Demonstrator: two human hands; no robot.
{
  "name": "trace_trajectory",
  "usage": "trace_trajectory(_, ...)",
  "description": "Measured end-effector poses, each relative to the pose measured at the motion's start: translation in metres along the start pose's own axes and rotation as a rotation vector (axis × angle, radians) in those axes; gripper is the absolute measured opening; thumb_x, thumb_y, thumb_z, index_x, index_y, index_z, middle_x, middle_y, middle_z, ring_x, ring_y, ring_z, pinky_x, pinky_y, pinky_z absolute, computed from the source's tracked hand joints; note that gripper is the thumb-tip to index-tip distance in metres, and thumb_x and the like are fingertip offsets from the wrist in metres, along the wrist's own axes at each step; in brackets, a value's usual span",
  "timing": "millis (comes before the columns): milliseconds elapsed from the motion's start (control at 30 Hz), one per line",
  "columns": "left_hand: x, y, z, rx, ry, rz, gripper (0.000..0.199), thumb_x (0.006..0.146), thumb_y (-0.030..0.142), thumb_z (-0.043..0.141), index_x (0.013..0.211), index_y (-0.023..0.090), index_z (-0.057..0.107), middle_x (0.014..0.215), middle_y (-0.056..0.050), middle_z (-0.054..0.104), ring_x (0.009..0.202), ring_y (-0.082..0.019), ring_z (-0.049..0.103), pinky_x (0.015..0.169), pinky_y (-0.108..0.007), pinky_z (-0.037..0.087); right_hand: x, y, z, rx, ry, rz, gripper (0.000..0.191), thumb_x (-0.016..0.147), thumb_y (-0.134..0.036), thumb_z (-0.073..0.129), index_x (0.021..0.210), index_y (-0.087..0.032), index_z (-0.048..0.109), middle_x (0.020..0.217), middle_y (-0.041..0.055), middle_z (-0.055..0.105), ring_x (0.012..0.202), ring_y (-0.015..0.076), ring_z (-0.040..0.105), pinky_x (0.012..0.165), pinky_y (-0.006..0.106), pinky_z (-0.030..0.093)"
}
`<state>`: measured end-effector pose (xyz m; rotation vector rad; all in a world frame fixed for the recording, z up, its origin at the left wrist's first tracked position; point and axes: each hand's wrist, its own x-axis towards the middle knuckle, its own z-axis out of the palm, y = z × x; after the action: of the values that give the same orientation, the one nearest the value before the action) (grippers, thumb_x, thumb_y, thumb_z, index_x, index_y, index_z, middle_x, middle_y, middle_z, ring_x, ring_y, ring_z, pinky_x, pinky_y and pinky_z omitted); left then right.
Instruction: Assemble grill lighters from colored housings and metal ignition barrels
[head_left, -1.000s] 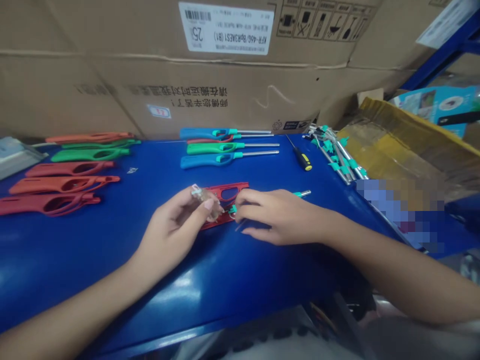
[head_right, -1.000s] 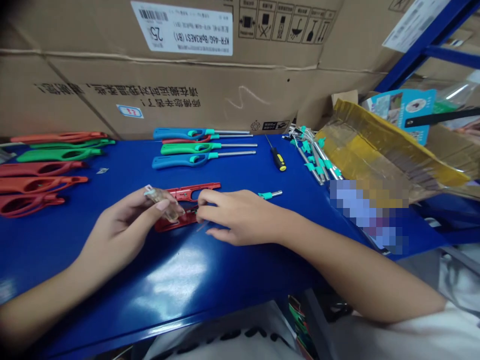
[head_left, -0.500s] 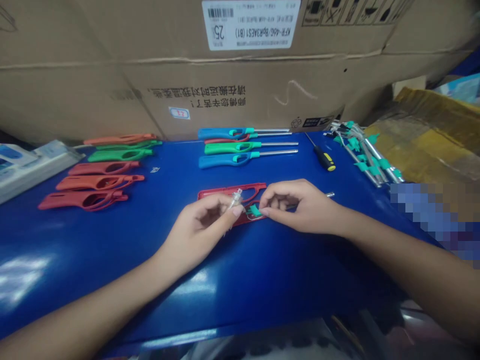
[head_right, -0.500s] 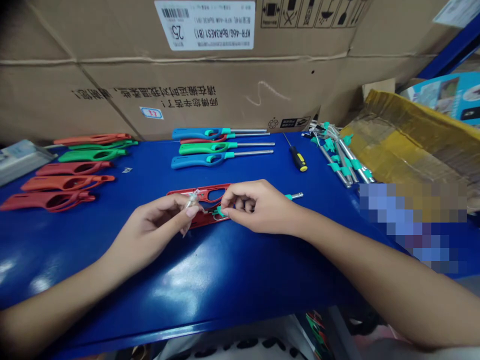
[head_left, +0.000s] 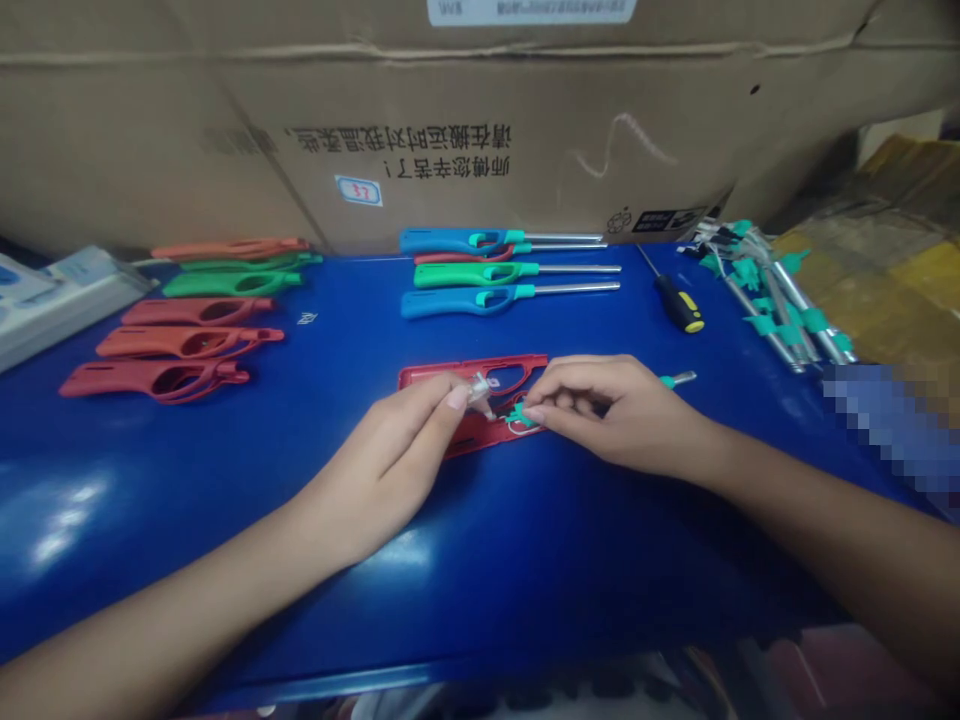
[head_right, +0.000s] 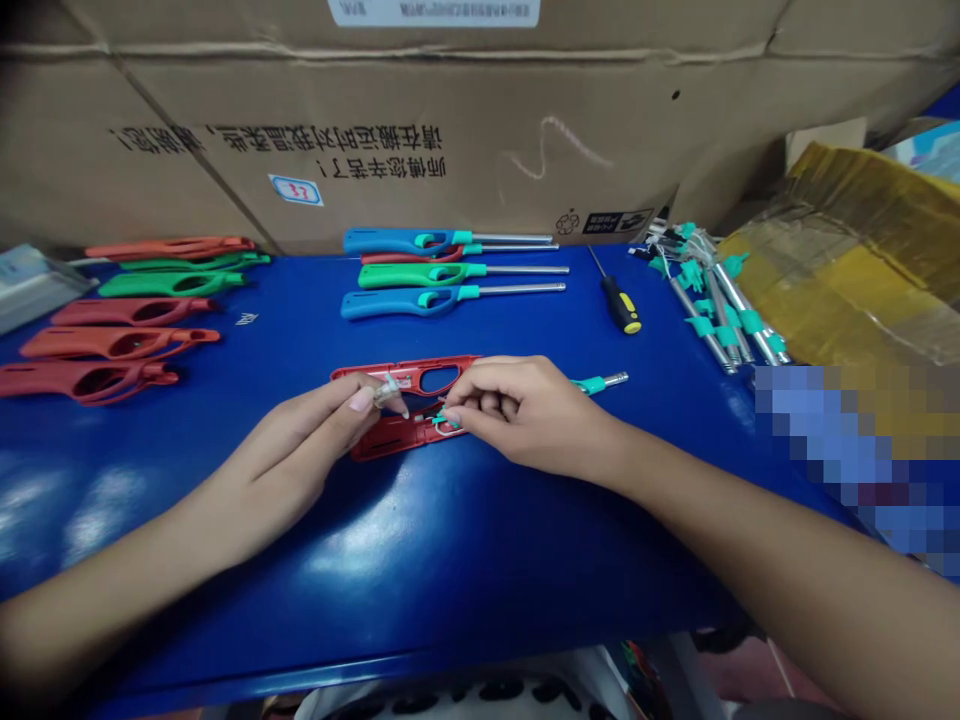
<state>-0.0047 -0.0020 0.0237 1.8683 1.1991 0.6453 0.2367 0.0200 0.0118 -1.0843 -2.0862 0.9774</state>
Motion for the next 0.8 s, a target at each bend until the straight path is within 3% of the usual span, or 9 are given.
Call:
trace_trajectory(167, 0.0003, -0.0021, 0.0001, 0.074, -0.024, 0.028, 0.031, 0.106, 0.041, 0.043, 0.1, 0.021, 0.067, 0.092, 0.0, 0.07, 0.08, -0.016, 0.06, 0.073, -0.025, 0.045, 0.002, 0.002, -0.0058, 0.091, -0.087, -0.001, 0.014, 0.093, -0.028, 0.067, 0.092, -0.02, 0.078, 0.089, 0.0035, 0.076, 0.074, 0.0132, 0.066, 0.063, 0.024, 0.051)
trace_trajectory(333, 0.0002, -0.0003, 0.0, 0.073, -0.013, 0.053, 0.031, 0.105, 0.039, 0.044, 0.097, 0.021, 0.068, 0.088, 0.001, 0.068, 0.077, -0.015, 0.059, 0.072, -0.024, 0.044, 0.0034, -0.0011, -0.0087, 0.132, -0.136, 0.016, 0.016, 0.095, -0.025, 0.062, 0.089, -0.02, 0.077, 0.09, 0.0028, 0.077, 0.081, 0.0147, 0.07, 0.074, 0.027, 0.056)
trace_trajectory(467, -0.0004, 0.0044, -0.0001, 0.061, -0.034, 0.069, 0.031, 0.105, 0.037, 0.045, 0.093, 0.02, 0.068, 0.083, 0.002, 0.067, 0.073, -0.014, 0.057, 0.069, -0.024, 0.044, 0.0025, -0.0031, -0.0075, 0.141, -0.137, -0.027, 0.014, 0.094, -0.024, 0.065, 0.092, -0.018, 0.077, 0.089, 0.003, 0.075, 0.078, 0.0129, 0.068, 0.07, 0.024, 0.053)
trace_trajectory(633, -0.0018, 0.0055, 0.0016, 0.038, 0.011, 0.058, 0.025, 0.102, 0.038, 0.052, 0.1, 0.02, 0.07, 0.085, 0.0, 0.069, 0.073, -0.014, 0.059, 0.067, -0.025, 0.045, 0.0024, -0.0028, -0.0064, 0.113, -0.154, 0.005, 0.016, 0.094, -0.027, 0.064, 0.091, -0.018, 0.077, 0.083, 0.002, 0.072, 0.064, 0.0093, 0.058, 0.054, 0.021, 0.043)
trace_trajectory(800, -0.0038, 0.0, 0.0068, -0.079, 0.034, 0.013, 0.018, 0.096, 0.038, 0.064, 0.101, 0.02, 0.065, 0.087, 0.0, 0.068, 0.075, -0.014, 0.062, 0.067, -0.024, 0.048, 0.0021, -0.0012, -0.0066, 0.128, -0.158, 0.047, 0.017, 0.094, -0.03, 0.064, 0.095, -0.018, 0.077, 0.087, 0.0035, 0.073, 0.071, 0.0118, 0.06, 0.056, 0.022, 0.044)
